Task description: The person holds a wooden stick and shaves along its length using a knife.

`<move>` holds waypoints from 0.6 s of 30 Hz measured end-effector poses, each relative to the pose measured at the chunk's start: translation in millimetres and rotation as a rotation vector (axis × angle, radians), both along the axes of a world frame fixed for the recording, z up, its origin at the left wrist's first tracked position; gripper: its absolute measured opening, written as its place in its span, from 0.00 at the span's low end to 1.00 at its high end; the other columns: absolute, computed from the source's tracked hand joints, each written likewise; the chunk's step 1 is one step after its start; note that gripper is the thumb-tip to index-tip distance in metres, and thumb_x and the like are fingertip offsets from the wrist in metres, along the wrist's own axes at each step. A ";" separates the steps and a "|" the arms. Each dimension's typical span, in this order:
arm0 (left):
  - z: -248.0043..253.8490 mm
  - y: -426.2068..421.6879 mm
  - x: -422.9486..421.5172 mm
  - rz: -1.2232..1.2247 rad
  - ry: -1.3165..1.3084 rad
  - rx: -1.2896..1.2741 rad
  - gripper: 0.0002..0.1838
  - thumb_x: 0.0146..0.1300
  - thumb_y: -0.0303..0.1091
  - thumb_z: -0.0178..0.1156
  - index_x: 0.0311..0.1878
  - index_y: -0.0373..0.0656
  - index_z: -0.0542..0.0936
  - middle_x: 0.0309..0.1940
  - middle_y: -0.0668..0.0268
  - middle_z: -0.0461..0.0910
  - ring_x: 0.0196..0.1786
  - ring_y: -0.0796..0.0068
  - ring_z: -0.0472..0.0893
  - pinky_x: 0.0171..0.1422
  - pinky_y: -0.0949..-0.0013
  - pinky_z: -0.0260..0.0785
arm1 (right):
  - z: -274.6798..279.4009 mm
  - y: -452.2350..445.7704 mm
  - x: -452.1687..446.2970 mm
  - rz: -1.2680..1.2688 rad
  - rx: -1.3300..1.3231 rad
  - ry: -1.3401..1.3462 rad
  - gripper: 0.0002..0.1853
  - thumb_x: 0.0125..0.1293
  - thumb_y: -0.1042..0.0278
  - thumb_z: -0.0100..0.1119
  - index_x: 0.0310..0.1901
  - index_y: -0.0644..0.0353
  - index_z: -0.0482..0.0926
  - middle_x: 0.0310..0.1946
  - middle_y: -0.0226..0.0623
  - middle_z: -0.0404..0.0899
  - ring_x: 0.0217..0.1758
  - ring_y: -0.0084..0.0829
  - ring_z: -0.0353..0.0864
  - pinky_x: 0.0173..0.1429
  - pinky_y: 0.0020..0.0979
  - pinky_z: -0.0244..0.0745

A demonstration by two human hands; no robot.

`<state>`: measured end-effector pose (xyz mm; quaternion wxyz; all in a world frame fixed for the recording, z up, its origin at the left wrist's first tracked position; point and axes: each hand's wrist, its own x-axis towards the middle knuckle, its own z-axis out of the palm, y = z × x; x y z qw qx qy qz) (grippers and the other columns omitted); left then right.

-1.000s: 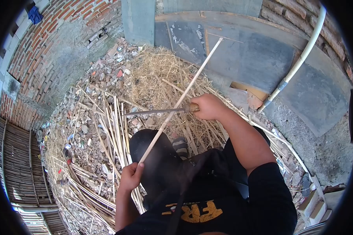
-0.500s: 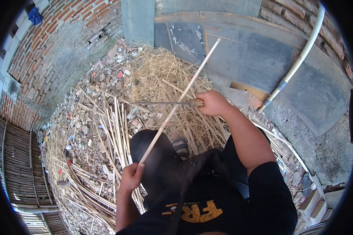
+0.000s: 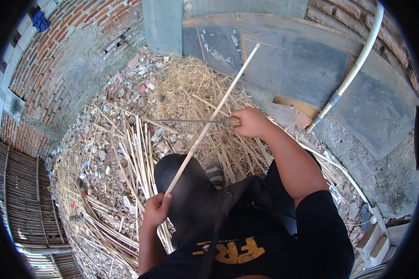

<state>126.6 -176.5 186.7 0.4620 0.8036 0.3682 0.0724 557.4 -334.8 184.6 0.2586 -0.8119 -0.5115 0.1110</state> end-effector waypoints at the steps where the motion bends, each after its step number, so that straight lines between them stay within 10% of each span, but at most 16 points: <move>1: -0.3 0.1 -0.2 0.002 0.005 -0.003 0.25 0.80 0.45 0.62 0.25 0.41 0.75 0.18 0.78 0.69 0.25 0.87 0.64 0.27 0.71 0.56 | 2.8 0.3 -0.8 -0.004 -0.028 0.003 0.12 0.55 0.61 0.69 0.41 0.55 0.86 0.35 0.47 0.87 0.43 0.52 0.87 0.49 0.49 0.82; 18: 2.6 0.0 1.3 0.008 0.040 0.022 0.26 0.79 0.45 0.63 0.24 0.41 0.75 0.17 0.78 0.69 0.25 0.87 0.64 0.26 0.70 0.56 | -1.9 1.3 -0.1 0.001 -0.009 0.024 0.12 0.55 0.61 0.70 0.39 0.56 0.85 0.34 0.47 0.86 0.41 0.52 0.87 0.47 0.48 0.81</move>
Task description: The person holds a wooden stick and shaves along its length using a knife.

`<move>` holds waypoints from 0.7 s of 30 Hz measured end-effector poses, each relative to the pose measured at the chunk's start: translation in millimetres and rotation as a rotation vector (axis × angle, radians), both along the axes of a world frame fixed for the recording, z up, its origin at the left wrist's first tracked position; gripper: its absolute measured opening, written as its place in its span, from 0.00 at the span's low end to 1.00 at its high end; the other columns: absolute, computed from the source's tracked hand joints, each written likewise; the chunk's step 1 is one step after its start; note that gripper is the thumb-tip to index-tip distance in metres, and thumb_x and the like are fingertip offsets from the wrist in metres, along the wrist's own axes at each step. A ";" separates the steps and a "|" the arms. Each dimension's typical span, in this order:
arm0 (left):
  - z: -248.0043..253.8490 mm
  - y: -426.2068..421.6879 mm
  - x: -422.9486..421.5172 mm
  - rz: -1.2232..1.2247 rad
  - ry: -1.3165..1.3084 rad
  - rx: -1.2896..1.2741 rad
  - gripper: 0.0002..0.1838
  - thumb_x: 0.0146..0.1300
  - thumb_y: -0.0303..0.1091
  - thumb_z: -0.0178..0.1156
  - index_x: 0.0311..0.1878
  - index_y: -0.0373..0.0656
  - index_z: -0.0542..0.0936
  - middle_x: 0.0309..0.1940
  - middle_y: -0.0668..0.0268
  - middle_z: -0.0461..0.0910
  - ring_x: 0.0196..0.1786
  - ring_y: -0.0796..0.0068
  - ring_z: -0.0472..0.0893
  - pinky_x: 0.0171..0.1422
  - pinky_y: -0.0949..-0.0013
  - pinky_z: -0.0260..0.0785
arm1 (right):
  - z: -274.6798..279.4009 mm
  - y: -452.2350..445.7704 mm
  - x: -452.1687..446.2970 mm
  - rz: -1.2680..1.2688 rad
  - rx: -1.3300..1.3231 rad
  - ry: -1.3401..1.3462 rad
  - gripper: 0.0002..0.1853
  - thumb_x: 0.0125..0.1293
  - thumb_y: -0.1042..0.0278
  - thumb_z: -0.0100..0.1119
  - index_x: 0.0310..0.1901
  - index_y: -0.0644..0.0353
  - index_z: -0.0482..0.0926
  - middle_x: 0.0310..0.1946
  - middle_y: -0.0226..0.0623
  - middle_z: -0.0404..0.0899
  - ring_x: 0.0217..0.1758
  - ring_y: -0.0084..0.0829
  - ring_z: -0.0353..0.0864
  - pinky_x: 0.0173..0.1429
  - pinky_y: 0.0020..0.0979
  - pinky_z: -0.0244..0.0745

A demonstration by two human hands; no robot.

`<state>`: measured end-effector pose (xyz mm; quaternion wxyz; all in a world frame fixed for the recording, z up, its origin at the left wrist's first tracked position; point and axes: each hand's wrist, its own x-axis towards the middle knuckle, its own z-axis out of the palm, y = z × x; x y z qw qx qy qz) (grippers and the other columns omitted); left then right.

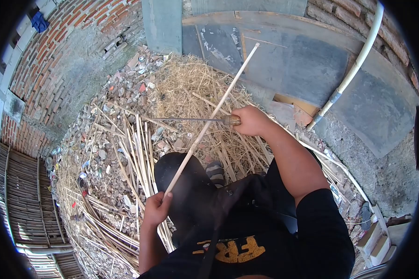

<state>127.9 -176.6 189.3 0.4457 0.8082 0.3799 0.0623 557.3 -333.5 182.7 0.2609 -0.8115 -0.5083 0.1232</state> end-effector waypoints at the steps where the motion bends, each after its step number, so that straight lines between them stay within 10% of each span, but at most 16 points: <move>1: 0.3 -0.3 0.1 -0.001 -0.006 -0.003 0.26 0.79 0.45 0.63 0.24 0.41 0.75 0.18 0.78 0.69 0.25 0.87 0.64 0.26 0.70 0.56 | 2.6 0.1 -0.2 0.002 -0.030 0.000 0.13 0.56 0.61 0.69 0.41 0.55 0.86 0.35 0.46 0.87 0.42 0.51 0.88 0.48 0.49 0.82; 21: 1.5 -0.6 1.1 -0.001 -0.017 -0.011 0.26 0.79 0.45 0.63 0.23 0.42 0.73 0.18 0.79 0.67 0.25 0.88 0.62 0.26 0.71 0.53 | -6.6 2.0 2.4 0.009 0.003 0.044 0.13 0.56 0.60 0.70 0.39 0.57 0.85 0.33 0.48 0.86 0.40 0.53 0.87 0.47 0.48 0.81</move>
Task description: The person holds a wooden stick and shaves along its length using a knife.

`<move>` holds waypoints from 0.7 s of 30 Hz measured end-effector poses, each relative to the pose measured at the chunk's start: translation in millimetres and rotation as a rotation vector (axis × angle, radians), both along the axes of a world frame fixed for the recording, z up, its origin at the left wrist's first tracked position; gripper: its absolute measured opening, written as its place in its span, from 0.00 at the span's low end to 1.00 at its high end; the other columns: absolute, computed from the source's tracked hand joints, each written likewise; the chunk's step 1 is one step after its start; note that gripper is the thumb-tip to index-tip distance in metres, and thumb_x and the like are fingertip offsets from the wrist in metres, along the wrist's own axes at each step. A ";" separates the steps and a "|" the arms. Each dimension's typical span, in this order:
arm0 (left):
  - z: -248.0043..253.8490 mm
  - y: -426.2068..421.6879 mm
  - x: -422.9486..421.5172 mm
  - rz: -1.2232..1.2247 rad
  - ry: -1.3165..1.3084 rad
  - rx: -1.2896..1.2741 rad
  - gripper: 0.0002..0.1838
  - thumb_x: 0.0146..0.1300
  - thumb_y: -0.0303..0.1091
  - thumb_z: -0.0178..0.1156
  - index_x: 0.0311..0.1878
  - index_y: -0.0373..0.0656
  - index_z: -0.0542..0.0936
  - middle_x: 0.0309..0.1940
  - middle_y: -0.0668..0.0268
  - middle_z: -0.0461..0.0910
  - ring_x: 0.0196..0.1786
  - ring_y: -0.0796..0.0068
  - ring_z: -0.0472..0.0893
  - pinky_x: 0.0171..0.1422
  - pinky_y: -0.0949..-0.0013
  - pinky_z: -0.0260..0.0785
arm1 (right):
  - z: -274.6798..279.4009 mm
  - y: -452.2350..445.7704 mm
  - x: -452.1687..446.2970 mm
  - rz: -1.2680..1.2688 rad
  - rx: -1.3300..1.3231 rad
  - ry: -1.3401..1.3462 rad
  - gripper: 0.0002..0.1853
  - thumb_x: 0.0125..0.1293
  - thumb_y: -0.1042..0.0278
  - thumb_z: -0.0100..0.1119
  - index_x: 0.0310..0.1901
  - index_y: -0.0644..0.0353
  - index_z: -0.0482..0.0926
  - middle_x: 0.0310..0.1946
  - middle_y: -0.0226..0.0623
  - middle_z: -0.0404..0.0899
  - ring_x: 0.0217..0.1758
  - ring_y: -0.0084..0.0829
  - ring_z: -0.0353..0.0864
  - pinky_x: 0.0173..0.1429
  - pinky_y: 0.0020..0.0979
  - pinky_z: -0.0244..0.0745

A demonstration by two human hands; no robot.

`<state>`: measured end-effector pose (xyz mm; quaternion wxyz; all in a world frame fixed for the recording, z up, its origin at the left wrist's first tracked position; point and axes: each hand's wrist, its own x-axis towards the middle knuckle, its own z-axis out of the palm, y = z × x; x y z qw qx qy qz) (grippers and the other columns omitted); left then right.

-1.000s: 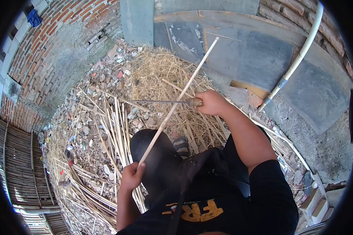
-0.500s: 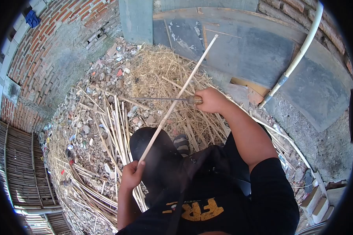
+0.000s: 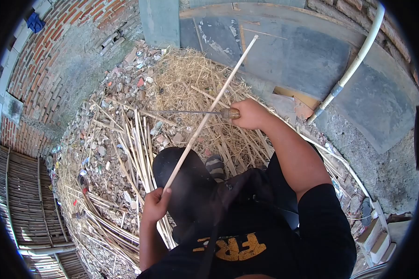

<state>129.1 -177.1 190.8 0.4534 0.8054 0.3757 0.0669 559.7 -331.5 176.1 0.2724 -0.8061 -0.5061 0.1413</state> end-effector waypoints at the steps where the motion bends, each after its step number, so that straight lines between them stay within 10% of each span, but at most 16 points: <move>1: -0.1 0.5 -0.4 -0.002 0.001 -0.002 0.26 0.79 0.45 0.63 0.23 0.42 0.73 0.18 0.79 0.67 0.25 0.88 0.62 0.26 0.71 0.53 | 2.1 0.1 -0.2 0.002 -0.024 0.005 0.14 0.57 0.59 0.69 0.42 0.57 0.86 0.35 0.48 0.86 0.42 0.52 0.87 0.48 0.48 0.82; 21: -1.3 0.3 -0.1 -0.025 0.005 0.066 0.26 0.79 0.45 0.62 0.24 0.39 0.74 0.16 0.74 0.67 0.24 0.86 0.63 0.26 0.68 0.56 | 42.8 -9.4 -19.9 0.009 -0.118 -0.131 0.15 0.54 0.62 0.68 0.43 0.56 0.87 0.34 0.49 0.86 0.43 0.54 0.86 0.48 0.52 0.80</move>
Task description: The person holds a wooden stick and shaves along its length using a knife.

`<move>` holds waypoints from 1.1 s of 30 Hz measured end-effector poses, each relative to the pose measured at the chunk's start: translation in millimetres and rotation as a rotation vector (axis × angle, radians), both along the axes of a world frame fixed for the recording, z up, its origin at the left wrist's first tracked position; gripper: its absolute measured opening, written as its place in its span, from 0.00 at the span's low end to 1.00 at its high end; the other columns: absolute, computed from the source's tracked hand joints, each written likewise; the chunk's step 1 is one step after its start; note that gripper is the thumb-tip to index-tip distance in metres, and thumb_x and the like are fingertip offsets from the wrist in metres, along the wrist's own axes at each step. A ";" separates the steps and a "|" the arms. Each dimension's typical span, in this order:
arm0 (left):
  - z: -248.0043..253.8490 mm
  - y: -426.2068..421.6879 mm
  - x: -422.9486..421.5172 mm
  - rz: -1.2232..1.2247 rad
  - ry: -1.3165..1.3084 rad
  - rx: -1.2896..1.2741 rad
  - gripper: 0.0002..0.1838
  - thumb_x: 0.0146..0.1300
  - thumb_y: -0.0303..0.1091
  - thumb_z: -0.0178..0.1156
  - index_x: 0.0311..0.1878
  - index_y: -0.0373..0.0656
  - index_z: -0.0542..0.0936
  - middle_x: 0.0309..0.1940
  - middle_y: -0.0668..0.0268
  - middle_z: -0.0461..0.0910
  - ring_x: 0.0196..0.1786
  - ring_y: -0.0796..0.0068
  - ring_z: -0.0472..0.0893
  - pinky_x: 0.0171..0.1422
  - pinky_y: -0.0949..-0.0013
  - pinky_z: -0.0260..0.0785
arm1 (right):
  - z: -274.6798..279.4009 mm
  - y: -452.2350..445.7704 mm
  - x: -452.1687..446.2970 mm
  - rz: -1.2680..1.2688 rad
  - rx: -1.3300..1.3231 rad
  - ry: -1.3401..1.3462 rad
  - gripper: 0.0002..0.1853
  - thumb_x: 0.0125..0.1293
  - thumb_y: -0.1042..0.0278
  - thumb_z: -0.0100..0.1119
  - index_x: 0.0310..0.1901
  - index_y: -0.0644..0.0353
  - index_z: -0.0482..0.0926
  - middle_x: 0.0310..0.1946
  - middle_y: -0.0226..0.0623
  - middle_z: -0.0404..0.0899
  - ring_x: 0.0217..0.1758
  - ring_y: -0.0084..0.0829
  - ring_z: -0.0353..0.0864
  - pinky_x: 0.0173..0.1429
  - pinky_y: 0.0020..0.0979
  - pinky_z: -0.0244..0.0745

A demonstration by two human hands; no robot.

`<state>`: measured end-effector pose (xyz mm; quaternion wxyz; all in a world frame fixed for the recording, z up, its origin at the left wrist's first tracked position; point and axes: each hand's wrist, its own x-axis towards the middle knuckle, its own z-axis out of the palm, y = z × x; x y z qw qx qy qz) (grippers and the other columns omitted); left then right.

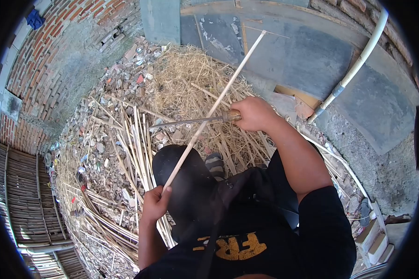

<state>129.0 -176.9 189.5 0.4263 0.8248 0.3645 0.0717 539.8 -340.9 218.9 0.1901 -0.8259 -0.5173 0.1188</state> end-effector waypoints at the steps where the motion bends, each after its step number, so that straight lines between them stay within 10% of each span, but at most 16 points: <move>1: -8.4 3.6 -4.5 -0.011 0.000 0.021 0.26 0.79 0.46 0.61 0.25 0.39 0.74 0.15 0.72 0.67 0.23 0.84 0.63 0.26 0.67 0.56 | -7.1 0.9 9.9 -0.025 -0.001 0.051 0.15 0.54 0.62 0.67 0.43 0.56 0.87 0.35 0.49 0.86 0.44 0.54 0.86 0.49 0.52 0.81; 29: -6.0 -1.2 -0.7 -0.036 0.004 0.170 0.29 0.80 0.49 0.58 0.24 0.37 0.72 0.14 0.55 0.68 0.17 0.66 0.66 0.25 0.59 0.62 | -0.5 2.1 -7.9 -0.002 -0.065 -0.023 0.15 0.54 0.66 0.65 0.44 0.58 0.86 0.40 0.49 0.88 0.47 0.53 0.88 0.55 0.50 0.83; 33: -1.2 -6.3 2.2 -0.049 0.043 0.254 0.29 0.80 0.49 0.59 0.24 0.37 0.71 0.13 0.55 0.67 0.17 0.66 0.66 0.25 0.59 0.62 | -44.3 7.4 38.5 -0.271 0.031 0.305 0.15 0.55 0.66 0.63 0.45 0.58 0.87 0.40 0.50 0.88 0.47 0.53 0.88 0.55 0.50 0.83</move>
